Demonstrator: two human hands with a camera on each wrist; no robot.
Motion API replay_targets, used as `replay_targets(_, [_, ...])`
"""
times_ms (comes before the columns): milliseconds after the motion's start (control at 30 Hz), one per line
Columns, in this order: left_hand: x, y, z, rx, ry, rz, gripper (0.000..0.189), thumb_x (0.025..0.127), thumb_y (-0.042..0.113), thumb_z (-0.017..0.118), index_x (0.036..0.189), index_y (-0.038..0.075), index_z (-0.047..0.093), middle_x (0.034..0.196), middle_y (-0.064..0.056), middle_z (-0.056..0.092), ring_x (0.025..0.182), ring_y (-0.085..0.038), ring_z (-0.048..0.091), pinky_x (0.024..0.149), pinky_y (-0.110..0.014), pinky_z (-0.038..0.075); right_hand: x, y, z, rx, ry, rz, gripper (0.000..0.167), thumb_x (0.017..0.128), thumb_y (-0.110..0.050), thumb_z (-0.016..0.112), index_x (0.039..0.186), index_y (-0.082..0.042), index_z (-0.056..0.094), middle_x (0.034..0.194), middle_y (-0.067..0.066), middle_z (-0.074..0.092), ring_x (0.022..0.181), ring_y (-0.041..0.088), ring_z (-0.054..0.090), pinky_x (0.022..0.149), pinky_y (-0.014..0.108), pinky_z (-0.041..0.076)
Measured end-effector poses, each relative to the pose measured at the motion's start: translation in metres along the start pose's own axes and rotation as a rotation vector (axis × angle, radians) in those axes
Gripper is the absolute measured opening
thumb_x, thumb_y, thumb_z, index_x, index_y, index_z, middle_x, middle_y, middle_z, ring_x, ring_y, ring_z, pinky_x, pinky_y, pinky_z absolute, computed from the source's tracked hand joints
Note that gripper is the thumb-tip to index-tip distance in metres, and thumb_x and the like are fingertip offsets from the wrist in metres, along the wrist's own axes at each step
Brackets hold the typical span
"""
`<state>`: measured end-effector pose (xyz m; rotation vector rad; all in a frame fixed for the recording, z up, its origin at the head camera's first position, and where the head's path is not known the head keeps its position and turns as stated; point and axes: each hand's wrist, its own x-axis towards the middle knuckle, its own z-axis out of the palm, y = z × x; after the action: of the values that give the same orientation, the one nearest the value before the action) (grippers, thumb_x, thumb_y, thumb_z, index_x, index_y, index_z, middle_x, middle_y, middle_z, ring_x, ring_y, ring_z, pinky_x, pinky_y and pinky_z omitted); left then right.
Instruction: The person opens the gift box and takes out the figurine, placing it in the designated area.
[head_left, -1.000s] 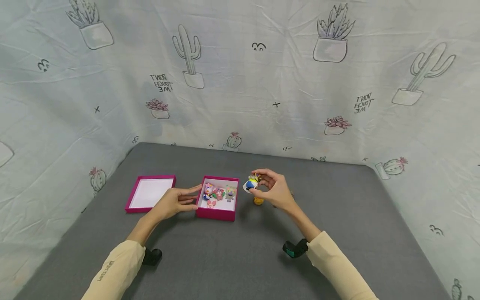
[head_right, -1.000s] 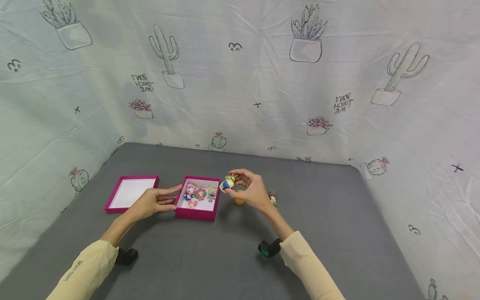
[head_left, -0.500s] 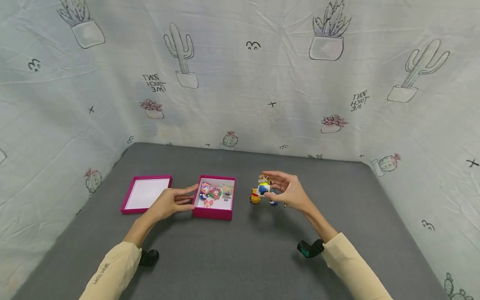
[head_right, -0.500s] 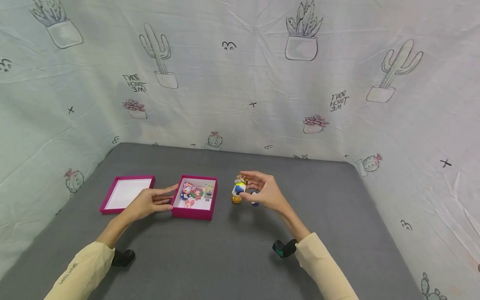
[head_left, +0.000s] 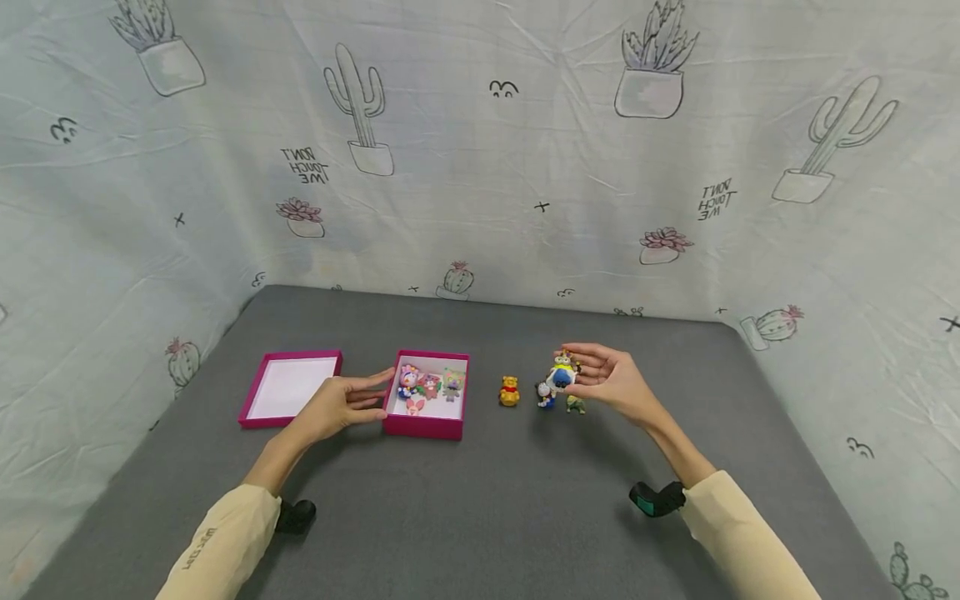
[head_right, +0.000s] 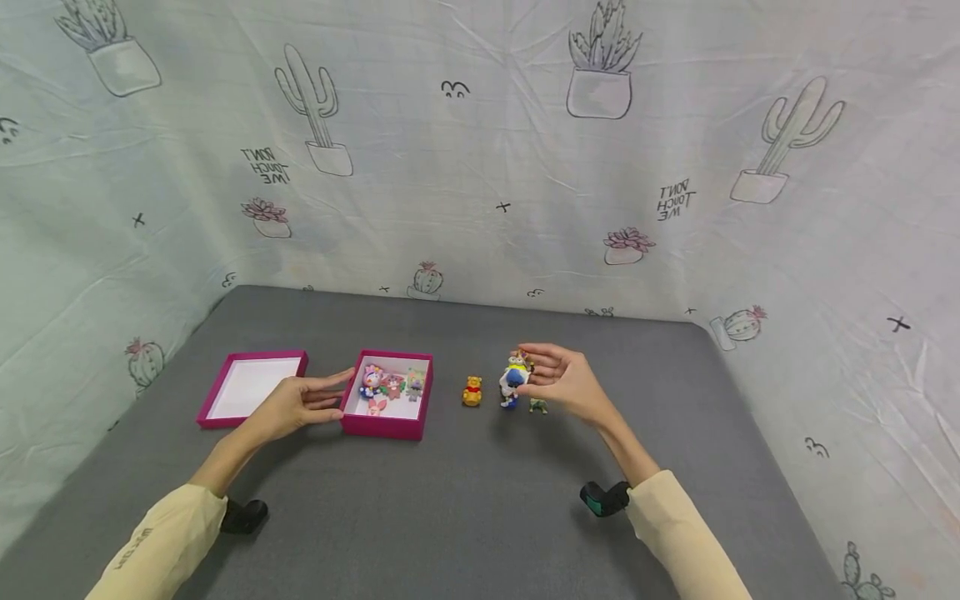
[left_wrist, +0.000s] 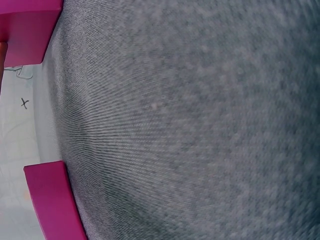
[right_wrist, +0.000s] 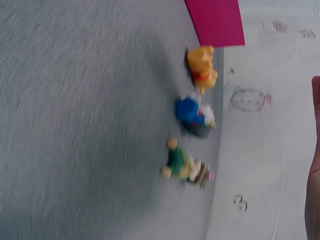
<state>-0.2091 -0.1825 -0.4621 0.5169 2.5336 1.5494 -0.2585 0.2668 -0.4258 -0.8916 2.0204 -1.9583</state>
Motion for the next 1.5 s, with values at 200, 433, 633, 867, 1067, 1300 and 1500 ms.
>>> replay_targets(200, [0.008,0.005,0.003,0.008,-0.011,0.023,0.065,0.079,0.013,0.078,0.137,0.003,0.05,0.141,-0.02,0.045,0.115,-0.034,0.058,0.088,-0.031,0.052,-0.019,-0.006,-0.025,-0.037,0.052,0.019,0.062,0.079,0.011,0.072,0.134,0.016,0.043,0.123,-0.001,0.064,0.11,0.012,0.062,0.087,0.028,0.054])
replay_targets(433, [0.018,0.01,0.008,0.022,-0.021,0.055,0.067,0.077,0.014,0.079,0.136,0.002,0.051,0.14,-0.019,0.046,0.113,-0.032,0.06,0.086,-0.029,0.053,-0.044,-0.012,-0.054,-0.083,0.12,0.052,0.06,0.08,0.011,0.071,0.133,0.016,0.043,0.121,-0.003,0.064,0.105,0.011,0.065,0.082,0.027,0.056])
replay_targets(633, [0.018,0.01,0.012,0.018,-0.036,0.061,0.067,0.077,0.016,0.079,0.137,0.003,0.051,0.141,-0.019,0.046,0.114,-0.031,0.06,0.087,-0.029,0.053,-0.062,-0.012,-0.076,-0.134,0.154,0.112,0.057,0.082,0.008,0.07,0.133,0.014,0.044,0.122,-0.005,0.062,0.096,0.01,0.067,0.074,0.026,0.058])
replay_targets(867, [-0.003,0.002,0.012,0.022,-0.034,0.081,0.066,0.079,0.014,0.078,0.137,0.001,0.05,0.142,-0.019,0.044,0.113,-0.03,0.059,0.088,-0.029,0.053,-0.073,0.008,-0.083,-0.184,0.2,0.21,0.061,0.084,0.0,0.072,0.136,0.012,0.042,0.135,0.021,0.05,0.098,0.009,0.064,0.077,0.024,0.057])
replay_targets(1067, [-0.012,-0.001,0.01,0.035,-0.006,0.072,0.066,0.08,0.016,0.078,0.138,0.001,0.05,0.143,-0.016,0.044,0.112,-0.023,0.06,0.087,-0.026,0.053,-0.063,0.02,-0.091,-0.165,0.192,0.252,0.064,0.082,0.001,0.073,0.137,0.011,0.041,0.135,0.03,0.046,0.099,0.01,0.063,0.078,0.023,0.056])
replay_targets(1300, [-0.013,-0.004,0.006,0.068,0.022,0.059,0.067,0.078,0.016,0.079,0.137,0.002,0.05,0.142,-0.016,0.046,0.111,-0.021,0.062,0.085,-0.024,0.053,-0.046,0.028,-0.097,-0.208,0.089,0.317,0.066,0.083,0.0,0.073,0.139,0.01,0.04,0.142,0.029,0.04,0.125,0.036,0.049,0.093,0.032,0.052])
replay_targets(1500, [-0.011,-0.003,0.007,0.079,0.006,0.09,0.067,0.078,0.014,0.079,0.137,0.0,0.05,0.142,-0.017,0.046,0.111,-0.024,0.061,0.085,-0.023,0.053,-0.048,0.036,-0.099,-0.228,0.016,0.34,0.065,0.083,-0.001,0.072,0.139,0.01,0.041,0.146,0.028,0.035,0.133,0.05,0.03,0.105,0.054,0.037])
